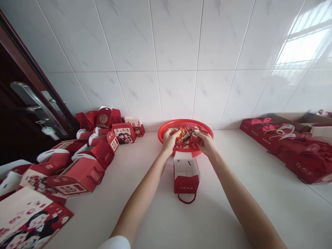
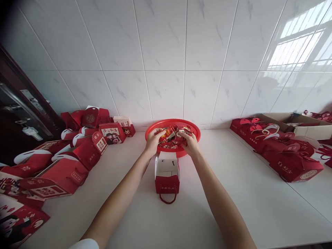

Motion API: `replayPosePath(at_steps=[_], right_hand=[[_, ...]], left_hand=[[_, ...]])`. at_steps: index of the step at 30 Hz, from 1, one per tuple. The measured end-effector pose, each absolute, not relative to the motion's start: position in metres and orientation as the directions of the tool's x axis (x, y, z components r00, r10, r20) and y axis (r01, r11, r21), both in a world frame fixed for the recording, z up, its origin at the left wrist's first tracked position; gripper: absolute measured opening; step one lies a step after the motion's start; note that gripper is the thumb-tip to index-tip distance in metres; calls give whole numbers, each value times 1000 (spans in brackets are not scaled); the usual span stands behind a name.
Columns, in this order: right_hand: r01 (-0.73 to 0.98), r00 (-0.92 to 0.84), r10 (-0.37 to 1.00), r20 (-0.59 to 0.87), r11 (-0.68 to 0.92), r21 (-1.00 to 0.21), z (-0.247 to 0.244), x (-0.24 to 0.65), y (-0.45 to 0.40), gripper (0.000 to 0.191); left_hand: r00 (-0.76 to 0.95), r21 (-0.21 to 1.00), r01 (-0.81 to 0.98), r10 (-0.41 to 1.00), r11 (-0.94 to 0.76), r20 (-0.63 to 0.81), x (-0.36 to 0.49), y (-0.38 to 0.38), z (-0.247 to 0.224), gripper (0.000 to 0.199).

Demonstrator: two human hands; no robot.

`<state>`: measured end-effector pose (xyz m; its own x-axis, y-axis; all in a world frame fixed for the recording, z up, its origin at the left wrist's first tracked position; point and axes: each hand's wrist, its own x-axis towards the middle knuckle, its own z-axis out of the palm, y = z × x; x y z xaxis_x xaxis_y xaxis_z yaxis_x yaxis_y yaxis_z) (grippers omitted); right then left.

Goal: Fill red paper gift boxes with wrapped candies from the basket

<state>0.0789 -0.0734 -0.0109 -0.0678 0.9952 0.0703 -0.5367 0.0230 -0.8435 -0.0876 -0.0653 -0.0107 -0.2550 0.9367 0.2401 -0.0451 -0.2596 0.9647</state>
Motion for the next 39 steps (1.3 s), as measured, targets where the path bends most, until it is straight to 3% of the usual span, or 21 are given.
replayPosePath(at_steps=[11, 24, 35, 39], right_hand=[[-471, -69, 994, 81, 40, -881, -10, 79, -76, 35], [-490, -33, 999, 5, -12, -871, -9, 79, -75, 35], [-528, -63, 998, 25, -12, -849, -7, 77, -77, 40], [-511, -48, 998, 29, 0, -860, -9, 77, -76, 39]], left_hand=[[-180, 936, -76, 928, -344, 327, -88, -68, -13, 3], [-109, 942, -35, 939, -333, 328, -91, -69, -14, 17], [-97, 961, -55, 959, -271, 265, -91, -72, -11, 20], [-53, 950, -2, 949, -311, 311, -92, -72, -13, 23]])
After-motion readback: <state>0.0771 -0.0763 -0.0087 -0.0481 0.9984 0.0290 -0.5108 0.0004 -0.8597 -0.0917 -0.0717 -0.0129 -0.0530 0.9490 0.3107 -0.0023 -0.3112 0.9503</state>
